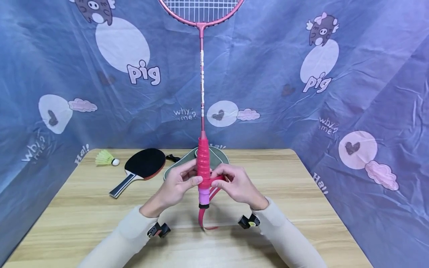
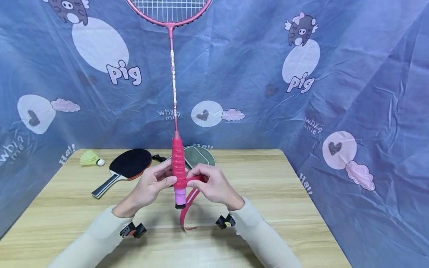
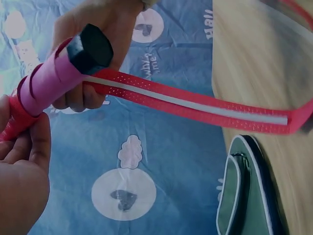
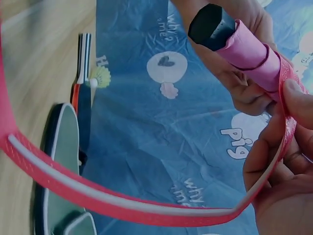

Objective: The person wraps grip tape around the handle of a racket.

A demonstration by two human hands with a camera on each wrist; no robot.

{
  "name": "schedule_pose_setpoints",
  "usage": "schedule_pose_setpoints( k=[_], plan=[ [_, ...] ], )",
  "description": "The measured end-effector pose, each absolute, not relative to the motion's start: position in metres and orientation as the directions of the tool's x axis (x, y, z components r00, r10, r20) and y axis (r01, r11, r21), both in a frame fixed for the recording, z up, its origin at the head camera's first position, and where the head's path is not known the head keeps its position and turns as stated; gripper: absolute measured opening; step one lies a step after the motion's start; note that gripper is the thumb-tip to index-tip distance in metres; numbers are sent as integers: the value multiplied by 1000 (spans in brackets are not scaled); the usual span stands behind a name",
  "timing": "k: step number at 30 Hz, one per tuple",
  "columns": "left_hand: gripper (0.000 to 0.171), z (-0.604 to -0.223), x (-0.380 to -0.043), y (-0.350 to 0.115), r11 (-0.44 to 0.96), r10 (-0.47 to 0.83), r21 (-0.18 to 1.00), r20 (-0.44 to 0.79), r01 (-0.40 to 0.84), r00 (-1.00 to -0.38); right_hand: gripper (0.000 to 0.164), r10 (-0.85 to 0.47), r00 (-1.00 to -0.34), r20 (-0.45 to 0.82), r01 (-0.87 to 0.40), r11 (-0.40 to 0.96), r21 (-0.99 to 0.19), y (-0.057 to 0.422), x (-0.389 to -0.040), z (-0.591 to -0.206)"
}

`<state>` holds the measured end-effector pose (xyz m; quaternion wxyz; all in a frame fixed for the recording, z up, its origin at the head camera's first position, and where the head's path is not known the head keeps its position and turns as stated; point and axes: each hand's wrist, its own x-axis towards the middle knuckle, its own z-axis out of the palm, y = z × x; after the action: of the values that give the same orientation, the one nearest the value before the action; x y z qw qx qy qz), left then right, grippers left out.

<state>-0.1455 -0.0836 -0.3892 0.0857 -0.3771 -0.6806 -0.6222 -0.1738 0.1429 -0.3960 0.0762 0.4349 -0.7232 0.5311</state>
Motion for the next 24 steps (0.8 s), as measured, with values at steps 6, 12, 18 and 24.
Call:
schedule_pose_setpoints(
  k=[6, 12, 18, 24],
  plan=[
    [43, -390, -145, -82, -120, 400, 791, 591, 599, -700, 16, -567, -669, 481, -577, -11, -816, 142, -176, -396],
    [42, -391, -146, -81, -116, 407, 781, 601, 613, -688, 43, -616, -674, 408, -470, -67, -880, 144, -182, -402],
    [44, -392, -147, -78, -81, 397, 756, 622, 649, -675, 34, -657, -621, 428, -375, -231, -898, 143, -184, -406],
    [47, -395, -145, -77, -3, 385, 757, 604, 653, -698, 24, -659, -596, 459, -315, -333, -889, 141, -181, -410]
  ],
)
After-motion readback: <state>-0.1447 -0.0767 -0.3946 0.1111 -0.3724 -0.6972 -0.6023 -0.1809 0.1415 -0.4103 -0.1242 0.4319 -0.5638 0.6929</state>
